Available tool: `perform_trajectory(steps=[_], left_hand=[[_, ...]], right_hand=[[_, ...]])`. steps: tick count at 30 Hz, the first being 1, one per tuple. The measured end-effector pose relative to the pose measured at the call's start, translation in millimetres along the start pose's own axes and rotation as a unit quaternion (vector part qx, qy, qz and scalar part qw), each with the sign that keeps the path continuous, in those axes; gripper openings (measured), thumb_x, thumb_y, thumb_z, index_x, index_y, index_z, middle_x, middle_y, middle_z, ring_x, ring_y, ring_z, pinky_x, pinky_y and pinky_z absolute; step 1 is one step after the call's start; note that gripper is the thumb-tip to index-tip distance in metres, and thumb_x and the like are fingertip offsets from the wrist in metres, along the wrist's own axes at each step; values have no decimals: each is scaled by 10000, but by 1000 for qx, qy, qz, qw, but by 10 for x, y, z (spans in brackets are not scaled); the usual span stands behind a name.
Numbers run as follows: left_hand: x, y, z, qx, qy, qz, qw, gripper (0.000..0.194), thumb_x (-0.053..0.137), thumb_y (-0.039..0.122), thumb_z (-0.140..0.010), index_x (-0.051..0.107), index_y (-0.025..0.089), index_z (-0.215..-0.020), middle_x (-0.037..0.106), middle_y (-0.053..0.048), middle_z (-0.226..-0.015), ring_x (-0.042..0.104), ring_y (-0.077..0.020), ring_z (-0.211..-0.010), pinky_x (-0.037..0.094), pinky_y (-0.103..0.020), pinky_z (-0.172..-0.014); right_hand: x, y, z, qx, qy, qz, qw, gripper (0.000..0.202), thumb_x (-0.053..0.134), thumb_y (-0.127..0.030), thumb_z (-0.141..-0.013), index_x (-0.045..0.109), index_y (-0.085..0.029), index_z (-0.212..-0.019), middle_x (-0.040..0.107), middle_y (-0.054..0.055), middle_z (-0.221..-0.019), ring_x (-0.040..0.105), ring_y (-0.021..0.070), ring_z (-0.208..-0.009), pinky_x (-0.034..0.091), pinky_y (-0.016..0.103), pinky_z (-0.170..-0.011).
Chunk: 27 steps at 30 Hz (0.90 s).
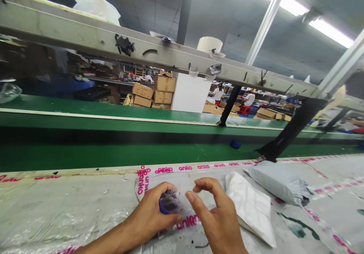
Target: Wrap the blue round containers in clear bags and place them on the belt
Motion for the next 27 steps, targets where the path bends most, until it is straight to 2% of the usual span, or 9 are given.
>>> perform_trajectory(steps=[3, 5, 9, 13, 17, 19, 22, 24, 27], left_hand=[[0, -5, -4, 31, -2, -13, 999, 445, 850, 294, -625, 669, 226, -1025, 699, -7, -1013, 626, -227, -938, 459, -297, -795], [17, 3, 4, 48, -14, -16, 999, 455, 848, 303, -610, 654, 234, -1016, 710, 2, -995, 641, -228, -910, 467, -300, -777], [64, -18, 20, 11, 8, -44, 999, 541, 741, 274, -667, 537, 277, -1167, 741, 12, -1026, 692, -243, -921, 506, -327, -794], [102, -104, -21, 4, 16, -99, 995, 727, 720, 331, -699, 425, 292, -1362, 712, -35, -1176, 694, -286, -1051, 515, -381, -889], [94, -139, -82, -10, -5, -106, 994, 915, 711, 318, -708, 275, 298, -1513, 684, -36, -1226, 705, -271, -1026, 519, -384, -904], [86, -75, -93, 8, -23, -119, 993, 780, 701, 270, -707, 426, 303, -1436, 675, -27, -1242, 680, -262, -1084, 506, -367, -938], [87, 39, -89, 56, -51, -132, 988, 478, 678, 173, -697, 642, 291, -1159, 678, -1, -1173, 656, -223, -1084, 501, -307, -932], [79, 40, -82, 81, -51, -153, 984, 361, 673, 182, -742, 664, 290, -1086, 681, 2, -1115, 664, -209, -1024, 523, -285, -872], [43, -122, -68, 154, -7, -247, 957, 349, 649, 247, -831, 653, 320, -1172, 694, -14, -1166, 675, -228, -1062, 555, -312, -888]], right_hand=[[76, 103, 56, 49, -120, -7, 991, 726, 731, -499, -853, 421, -291, -1476, 551, 96, -1407, 603, 275, -1150, 533, 388, -899], [172, 141, 97, 70, -184, 9, 980, 816, 750, -485, -817, 396, -255, -1515, 554, 120, -1398, 600, 293, -1140, 521, 417, -915], [351, 137, 90, 92, -190, 13, 977, 426, 679, -359, -843, 666, -217, -1245, 688, 69, -1062, 641, 255, -924, 500, 371, -838], [453, 153, 25, 154, -149, -70, 974, 300, 659, -298, -840, 719, -197, -1116, 694, 32, -861, 638, 208, -757, 490, 295, -698], [470, 182, 12, 148, -148, -97, 973, 111, 677, -234, -823, 752, -182, -886, 719, 33, -806, 626, 182, -720, 468, 254, -658], [446, 185, 11, 144, -149, -120, 971, 108, 679, -253, -842, 747, -175, -874, 710, 30, -786, 607, 166, -699, 454, 237, -628], [402, 178, -4, 163, -160, -187, 955, 203, 699, -351, -863, 729, -151, -879, 679, 28, -755, 573, 146, -662, 438, 218, -584], [388, 170, -19, 190, -166, -227, 941, 277, 728, -412, -840, 704, -136, -845, 649, 18, -702, 550, 133, -620, 421, 213, -559], [402, 150, -28, 241, -150, -278, 918, 330, 761, -450, -770, 652, -139, -778, 614, -3, -622, 532, 118, -560, 408, 214, -546]])
Point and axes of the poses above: each hand's wrist, its own z-axis away from the middle knuckle, its own x-axis out of the palm, y = z × x, the point moved 2 cm from there along -z, towards the middle knuckle
